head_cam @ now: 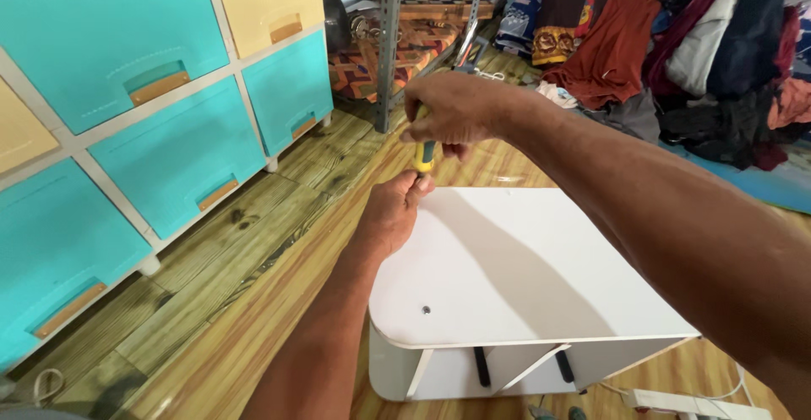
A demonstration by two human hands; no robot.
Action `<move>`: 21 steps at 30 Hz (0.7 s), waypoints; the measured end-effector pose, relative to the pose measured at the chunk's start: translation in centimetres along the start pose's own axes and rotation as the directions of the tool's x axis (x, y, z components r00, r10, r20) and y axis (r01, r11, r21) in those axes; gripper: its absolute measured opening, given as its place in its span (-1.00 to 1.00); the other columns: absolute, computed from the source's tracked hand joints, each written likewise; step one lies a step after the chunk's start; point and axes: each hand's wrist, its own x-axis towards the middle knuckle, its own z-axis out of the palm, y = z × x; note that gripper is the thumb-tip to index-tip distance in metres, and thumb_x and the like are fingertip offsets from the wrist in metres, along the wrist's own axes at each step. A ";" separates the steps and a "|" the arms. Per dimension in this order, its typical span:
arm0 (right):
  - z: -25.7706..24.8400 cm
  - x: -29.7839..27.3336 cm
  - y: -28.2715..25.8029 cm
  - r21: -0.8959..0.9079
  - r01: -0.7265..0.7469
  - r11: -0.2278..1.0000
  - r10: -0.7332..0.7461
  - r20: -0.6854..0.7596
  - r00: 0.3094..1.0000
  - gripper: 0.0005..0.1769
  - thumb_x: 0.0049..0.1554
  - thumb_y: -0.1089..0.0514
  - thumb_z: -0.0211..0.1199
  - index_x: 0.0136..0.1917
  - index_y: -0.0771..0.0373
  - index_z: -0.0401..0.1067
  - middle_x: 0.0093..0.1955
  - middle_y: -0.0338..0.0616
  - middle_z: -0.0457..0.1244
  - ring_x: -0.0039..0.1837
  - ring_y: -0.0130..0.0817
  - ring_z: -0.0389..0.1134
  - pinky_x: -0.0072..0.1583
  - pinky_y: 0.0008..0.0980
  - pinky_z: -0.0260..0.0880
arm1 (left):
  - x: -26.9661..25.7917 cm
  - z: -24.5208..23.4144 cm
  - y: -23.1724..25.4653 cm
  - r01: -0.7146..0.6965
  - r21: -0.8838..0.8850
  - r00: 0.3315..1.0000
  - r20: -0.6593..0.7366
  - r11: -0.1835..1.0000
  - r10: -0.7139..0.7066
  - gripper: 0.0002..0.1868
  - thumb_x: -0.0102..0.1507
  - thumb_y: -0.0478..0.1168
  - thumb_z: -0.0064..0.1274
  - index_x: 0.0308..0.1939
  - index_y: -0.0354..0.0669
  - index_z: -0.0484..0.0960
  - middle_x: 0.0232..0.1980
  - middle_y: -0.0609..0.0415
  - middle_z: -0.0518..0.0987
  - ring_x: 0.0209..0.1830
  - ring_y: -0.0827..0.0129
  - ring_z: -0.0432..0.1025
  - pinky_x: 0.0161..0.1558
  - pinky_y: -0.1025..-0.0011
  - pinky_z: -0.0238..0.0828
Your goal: The person assembles a white two-tier shelf unit on the floor. They use a screwdriver to tighten screws into the top panel and then insert black support rods into the side holes.
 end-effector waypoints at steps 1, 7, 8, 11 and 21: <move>0.3 0.1 -0.1 0.000 -0.019 1.000 0.019 -0.010 1.000 -0.52 0.20 -0.03 0.25 0.16 0.40 0.29 -0.15 0.09 0.37 -0.27 -0.25 0.44 -0.27 -0.29 0.54 | -0.1 0.0 -0.2 -0.013 0.010 1.000 -0.011 1.000 0.013 -0.64 0.43 -0.01 -0.11 -0.07 -0.25 0.60 -0.15 0.00 0.71 -0.17 0.30 0.57 -0.08 0.31 0.45; 1.3 -2.0 0.5 0.204 0.130 0.970 -0.099 -0.157 0.983 -0.44 0.13 0.00 0.34 0.22 0.32 0.18 -0.24 0.03 0.33 -0.33 -0.34 0.36 -0.30 -0.35 0.44 | -0.7 -0.2 1.6 0.061 0.049 0.998 -0.003 0.997 -0.061 -0.63 0.44 0.01 -0.10 -0.11 -0.25 0.58 -0.46 -0.07 0.50 -0.50 0.24 0.32 -0.34 0.22 0.32; 1.8 -2.5 1.0 0.253 0.164 0.953 -0.107 -0.223 0.969 -0.46 0.13 0.01 0.34 0.21 0.32 0.19 -0.25 0.00 0.32 -0.33 -0.36 0.36 -0.31 -0.36 0.43 | -0.8 -0.3 1.9 0.060 0.045 0.998 -0.006 0.997 -0.060 -0.62 0.44 0.02 -0.09 -0.11 -0.26 0.58 -0.48 -0.08 0.46 -0.51 0.23 0.28 -0.36 0.20 0.29; 2.4 -3.9 3.1 0.360 0.225 0.905 -0.083 -0.369 0.926 -0.50 0.15 0.03 0.33 0.19 0.32 0.22 -0.27 -0.07 0.31 -0.33 -0.41 0.36 -0.32 -0.39 0.40 | -0.6 0.2 3.0 0.112 0.042 0.994 0.015 0.993 -0.113 -0.63 0.44 0.01 -0.11 -0.10 -0.24 0.57 -0.51 -0.06 0.40 -0.54 0.26 0.22 -0.40 0.19 0.23; -0.8 -12.1 12.6 0.331 0.075 0.941 0.125 -0.543 0.830 -0.45 0.16 0.00 0.33 0.28 0.26 0.20 -0.32 -0.08 0.32 -0.37 -0.44 0.34 -0.36 -0.37 0.34 | -0.1 10.8 6.7 -0.115 0.094 0.985 0.140 0.989 0.101 -0.73 0.39 -0.13 -0.08 -0.02 -0.25 0.58 -0.28 -0.27 0.59 -0.28 -0.19 0.47 -0.24 0.05 0.36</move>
